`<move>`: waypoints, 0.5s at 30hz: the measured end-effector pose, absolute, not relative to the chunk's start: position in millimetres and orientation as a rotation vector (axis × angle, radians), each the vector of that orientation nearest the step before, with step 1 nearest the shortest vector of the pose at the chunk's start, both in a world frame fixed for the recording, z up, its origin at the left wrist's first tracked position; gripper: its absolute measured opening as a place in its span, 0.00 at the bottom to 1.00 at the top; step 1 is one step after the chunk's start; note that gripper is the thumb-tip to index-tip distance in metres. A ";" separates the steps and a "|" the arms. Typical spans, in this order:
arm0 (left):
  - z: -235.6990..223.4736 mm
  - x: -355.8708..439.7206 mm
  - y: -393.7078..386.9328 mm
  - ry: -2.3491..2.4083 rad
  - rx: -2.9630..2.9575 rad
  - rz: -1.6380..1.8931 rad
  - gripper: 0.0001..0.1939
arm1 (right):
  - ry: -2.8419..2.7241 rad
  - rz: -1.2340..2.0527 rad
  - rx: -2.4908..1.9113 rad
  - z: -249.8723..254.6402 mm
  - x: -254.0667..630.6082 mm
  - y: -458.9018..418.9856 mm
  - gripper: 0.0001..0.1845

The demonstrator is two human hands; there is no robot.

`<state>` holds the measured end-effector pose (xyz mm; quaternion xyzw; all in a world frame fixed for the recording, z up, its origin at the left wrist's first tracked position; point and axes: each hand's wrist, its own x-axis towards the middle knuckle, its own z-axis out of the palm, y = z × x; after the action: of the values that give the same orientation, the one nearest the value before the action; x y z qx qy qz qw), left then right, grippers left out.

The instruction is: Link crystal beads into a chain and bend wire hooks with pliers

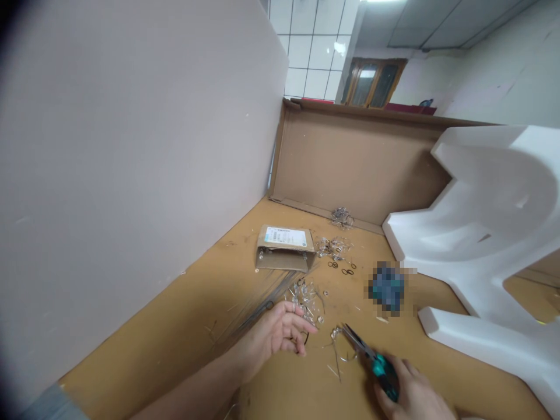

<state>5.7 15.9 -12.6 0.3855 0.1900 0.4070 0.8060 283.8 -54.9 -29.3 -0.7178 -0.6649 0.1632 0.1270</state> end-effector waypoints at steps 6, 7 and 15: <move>-7.9 1.7 15.2 0.311 0.754 0.811 0.24 | -2.000 -0.122 -2.189 -51.7 283.3 -64.4 0.23; -7.0 0.9 15.4 0.305 0.736 0.796 0.25 | -1.992 -0.199 -2.141 -50.7 281.5 -63.9 0.23; -4.6 1.8 12.6 0.286 0.709 0.752 0.27 | -2.165 -0.386 -1.199 -3.1 204.2 -57.7 0.09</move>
<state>1.8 12.6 -4.6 0.3380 0.1362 0.3583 0.8596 204.2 -57.7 -3.1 -0.4547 -0.8210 -0.1462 0.3129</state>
